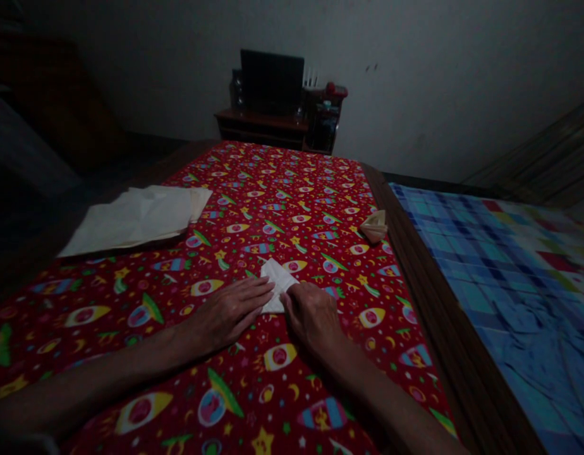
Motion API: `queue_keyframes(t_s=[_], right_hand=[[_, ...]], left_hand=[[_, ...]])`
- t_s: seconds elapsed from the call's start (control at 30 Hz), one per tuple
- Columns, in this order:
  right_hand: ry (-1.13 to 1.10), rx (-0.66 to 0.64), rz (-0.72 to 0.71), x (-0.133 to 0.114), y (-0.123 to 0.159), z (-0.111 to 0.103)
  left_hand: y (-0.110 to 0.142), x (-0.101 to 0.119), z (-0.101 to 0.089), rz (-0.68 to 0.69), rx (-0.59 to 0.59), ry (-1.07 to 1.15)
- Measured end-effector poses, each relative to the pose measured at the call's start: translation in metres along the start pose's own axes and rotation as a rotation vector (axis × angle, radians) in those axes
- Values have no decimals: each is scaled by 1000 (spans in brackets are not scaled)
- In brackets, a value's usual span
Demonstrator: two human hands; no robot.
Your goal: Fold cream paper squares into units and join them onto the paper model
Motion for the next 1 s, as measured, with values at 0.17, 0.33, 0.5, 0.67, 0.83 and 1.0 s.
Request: queue_keyframes(t_s=[0.17, 0.33, 0.5, 0.67, 0.83, 1.0], right_hand=[[-7, -7, -32, -1, 1, 0], [8, -18, -54, -1, 3, 1], [80, 11, -78, -1, 3, 3], [69, -9, -66, -1, 2, 4], [118, 4, -75, -2, 2, 4], [128, 7, -67, -2, 2, 4]], left_hand=[[10, 11, 1, -9, -21, -29], [22, 28, -1, 15, -72, -109], [22, 33, -4, 32, -71, -176], [19, 34, -6, 34, -50, -201], [18, 35, -7, 37, -48, -209], [18, 34, -5, 33, -81, -209]])
Point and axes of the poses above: each hand's wrist, its own y-axis away from the middle knuckle, its own z-axis out of the palm, x = y × z, the point moved 5 cm from there along -y, towards the middle knuckle, and after that the axes turned 12 degrees about -y, right-handed, at the moved point
